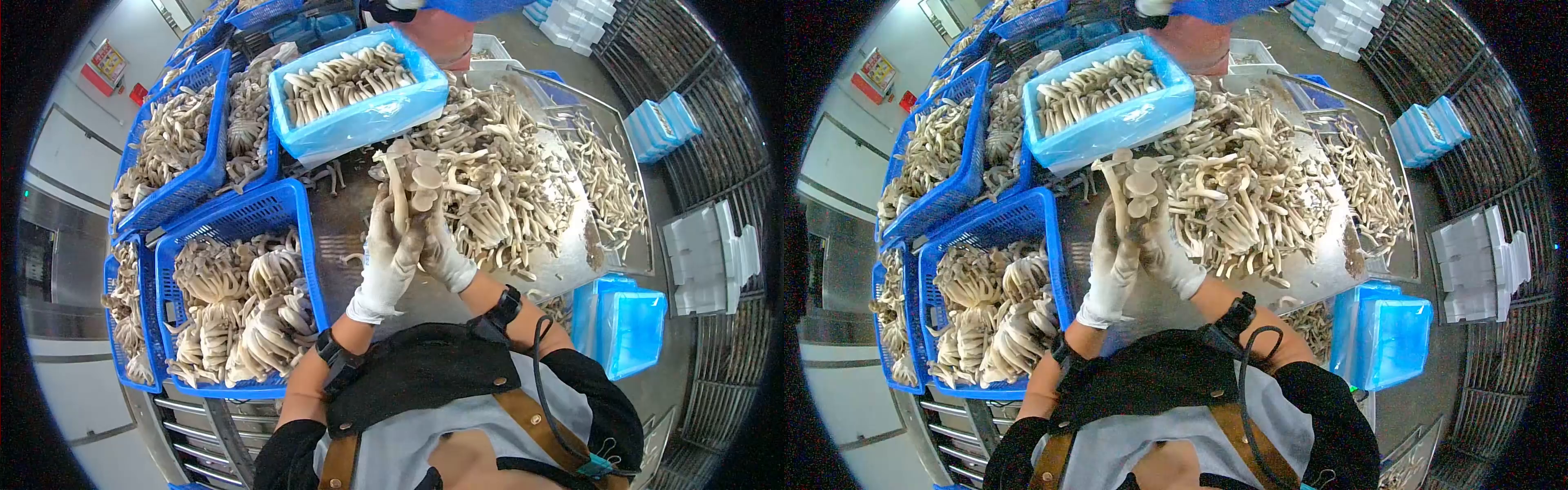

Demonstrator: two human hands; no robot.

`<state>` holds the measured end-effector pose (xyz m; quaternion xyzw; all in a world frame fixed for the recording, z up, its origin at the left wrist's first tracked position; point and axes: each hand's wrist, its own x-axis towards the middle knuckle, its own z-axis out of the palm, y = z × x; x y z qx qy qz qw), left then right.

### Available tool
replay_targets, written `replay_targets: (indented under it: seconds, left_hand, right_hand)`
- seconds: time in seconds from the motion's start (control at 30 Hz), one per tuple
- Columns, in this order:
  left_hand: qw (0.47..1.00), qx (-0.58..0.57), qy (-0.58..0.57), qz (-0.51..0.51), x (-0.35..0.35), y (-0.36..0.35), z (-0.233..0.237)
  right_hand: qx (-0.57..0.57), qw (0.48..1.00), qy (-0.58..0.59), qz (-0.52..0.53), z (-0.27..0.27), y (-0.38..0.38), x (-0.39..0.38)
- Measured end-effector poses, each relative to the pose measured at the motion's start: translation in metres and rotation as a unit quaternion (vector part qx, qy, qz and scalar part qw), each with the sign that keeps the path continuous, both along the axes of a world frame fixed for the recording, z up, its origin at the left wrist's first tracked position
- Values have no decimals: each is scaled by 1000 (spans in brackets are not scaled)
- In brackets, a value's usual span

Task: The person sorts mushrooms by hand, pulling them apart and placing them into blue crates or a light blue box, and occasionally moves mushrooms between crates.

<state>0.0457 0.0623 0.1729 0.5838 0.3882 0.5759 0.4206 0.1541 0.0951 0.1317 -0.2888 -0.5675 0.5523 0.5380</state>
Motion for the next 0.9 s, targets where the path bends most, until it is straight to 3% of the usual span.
replay_targets:
  seconds: [0.07, 0.23, 0.37, 0.43, 0.47, 0.57, 0.63, 0.77, 0.87, 0.9]
  left_hand:
    - [997, -61, -42, 7, 6, -5, 8]
    - [981, 115, 133, 88, 5, 8, -15]
    - [970, 143, 192, 43, -3, 2, -9]
    - [999, 28, -29, -34, -2, -1, -9]
    - [987, -31, -140, -72, -2, -3, -9]
    - [992, 40, 123, 7, -17, -3, -2]
    - [938, 181, 295, 23, -29, 1, -6]
    - [922, 172, 345, 25, -33, -3, 4]
    - [919, 161, 359, 14, -36, -3, 15]
    - [923, 151, 353, 7, -36, -3, 18]
  right_hand:
    - [8, 999, -1, -40, 5, 2, -5]
    - [4, 993, 117, -19, 21, -1, -3]
    - [-47, 986, 161, 0, 30, -5, -1]
    - [-80, 983, 166, -7, 33, -11, -5]
    - [-83, 983, 162, -10, 31, -13, -7]
    - [-108, 975, 193, 15, 32, -17, -6]
    - [-70, 982, 174, 28, 24, -16, -3]
    - [-40, 982, 176, 51, 22, -20, -1]
    - [-153, 961, 211, 93, 23, -18, 2]
    - [-138, 966, 205, 73, 23, -18, -1]
